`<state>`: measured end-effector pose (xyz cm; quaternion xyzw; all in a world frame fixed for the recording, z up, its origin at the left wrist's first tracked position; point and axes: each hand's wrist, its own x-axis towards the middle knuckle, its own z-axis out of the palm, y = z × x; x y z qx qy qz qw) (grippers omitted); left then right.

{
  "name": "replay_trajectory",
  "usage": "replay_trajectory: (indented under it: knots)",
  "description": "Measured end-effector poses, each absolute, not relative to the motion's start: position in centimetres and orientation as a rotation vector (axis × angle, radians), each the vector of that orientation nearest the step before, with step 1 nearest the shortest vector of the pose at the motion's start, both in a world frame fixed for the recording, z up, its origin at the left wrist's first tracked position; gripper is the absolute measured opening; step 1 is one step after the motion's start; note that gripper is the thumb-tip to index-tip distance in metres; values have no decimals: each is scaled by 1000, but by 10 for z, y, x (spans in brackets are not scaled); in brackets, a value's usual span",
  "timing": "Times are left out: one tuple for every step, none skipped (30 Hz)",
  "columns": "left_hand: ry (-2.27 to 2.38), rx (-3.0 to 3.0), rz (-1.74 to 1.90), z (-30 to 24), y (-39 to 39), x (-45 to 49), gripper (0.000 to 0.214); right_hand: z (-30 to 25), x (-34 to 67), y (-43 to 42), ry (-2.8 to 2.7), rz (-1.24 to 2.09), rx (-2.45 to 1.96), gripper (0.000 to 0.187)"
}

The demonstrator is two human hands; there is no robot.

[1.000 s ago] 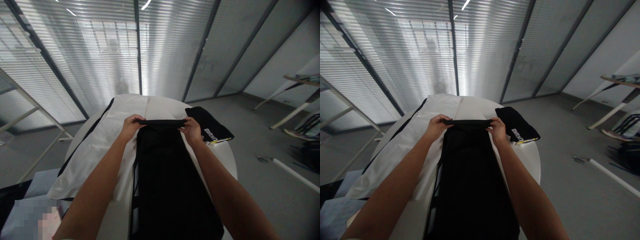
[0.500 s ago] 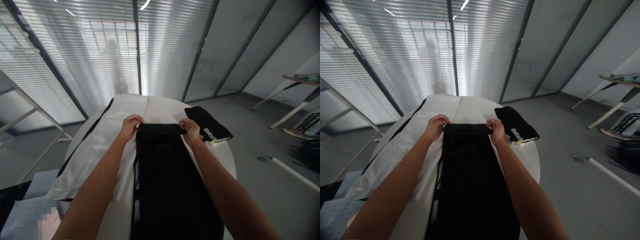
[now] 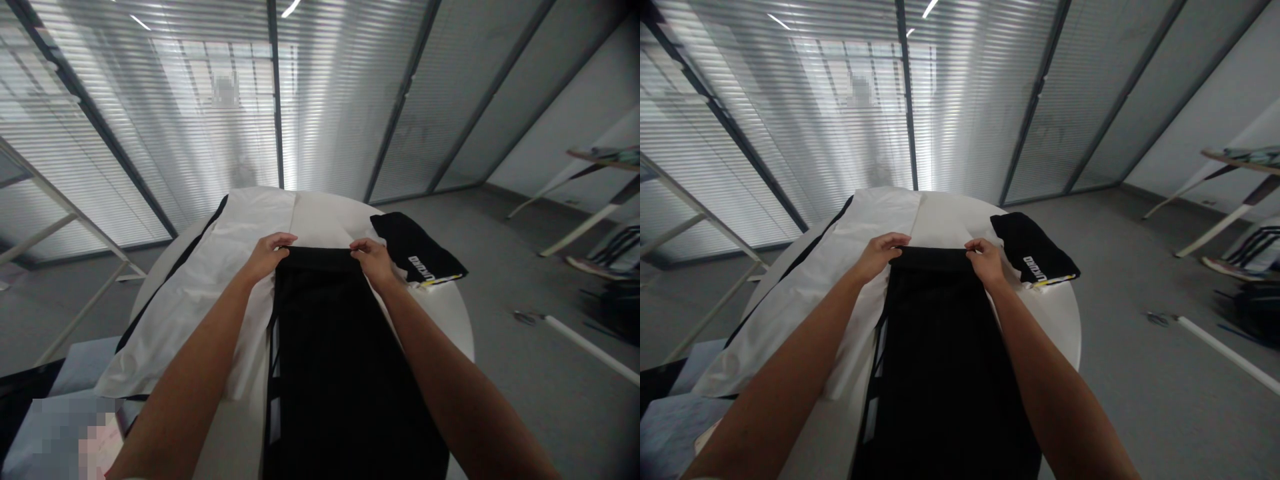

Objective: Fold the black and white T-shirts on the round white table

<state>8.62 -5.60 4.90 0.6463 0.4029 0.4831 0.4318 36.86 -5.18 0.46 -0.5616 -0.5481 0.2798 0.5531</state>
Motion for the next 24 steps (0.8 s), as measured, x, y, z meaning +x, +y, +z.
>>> replay_trajectory:
  knots:
    - [985,1599,1223,49,-56,86,33,4,369,-52,-1324,640,-1347,20]
    - [967,1564,1235,49,-56,86,34,3,370,-52,-1349,623,-1365,21]
    - [944,1510,1245,50,-56,86,34,3,370,-52,-1374,606,-1383,23]
    - [912,1449,1249,51,-56,85,35,4,370,-53,-1403,583,-1400,24]
    - [876,1391,1245,52,-57,84,37,5,370,-54,-1437,552,-1420,24]
    - [845,1350,1233,53,-57,84,40,6,369,-54,-1478,512,-1443,25]
    - [830,1333,1212,54,-58,83,42,7,369,-55,-1523,467,-1465,25]
    - [837,1339,1178,54,-58,82,45,9,368,-56,-1566,419,-1487,26]
    - [861,1369,1129,54,-59,81,48,10,368,-57,-1603,377,-1503,26]
    - [890,1418,1071,53,-59,81,52,11,367,-57,-1628,346,-1516,26]
    - [917,1485,1013,52,-58,80,56,12,367,-58,-1642,327,-1522,26]
    - [937,1567,961,51,-58,80,60,12,366,-58,-1645,317,-1525,26]
    - [953,1662,922,50,-57,80,63,12,366,-58,-1643,315,-1527,27]
    - [970,1765,897,49,-57,80,65,12,367,-58,-1638,319,-1526,27]
    - [990,1867,880,48,-56,79,65,12,367,-58,-1633,326,-1526,27]
    - [1014,1960,860,47,-56,79,65,11,367,-57,-1625,334,-1525,27]
    - [1035,2037,836,47,-56,79,65,11,368,-57,-1617,340,-1525,27]
    - [1046,2095,812,47,-56,80,64,10,368,-56,-1609,342,-1526,27]
    - [1048,2129,794,48,-57,80,62,8,369,-56,-1602,341,-1525,27]
    - [1044,2141,785,48,-57,80,60,7,370,-55,-1593,341,-1525,27]
    - [1042,2133,785,49,-58,80,58,6,370,-54,-1581,345,-1522,27]
    - [1045,2110,795,49,-59,81,54,4,371,-53,-1563,357,-1517,27]
    - [1051,2081,806,50,-59,82,51,3,371,-51,-1540,381,-1507,27]
    - [1060,2053,816,49,-59,82,48,1,372,-50,-1510,414,-1493,26]
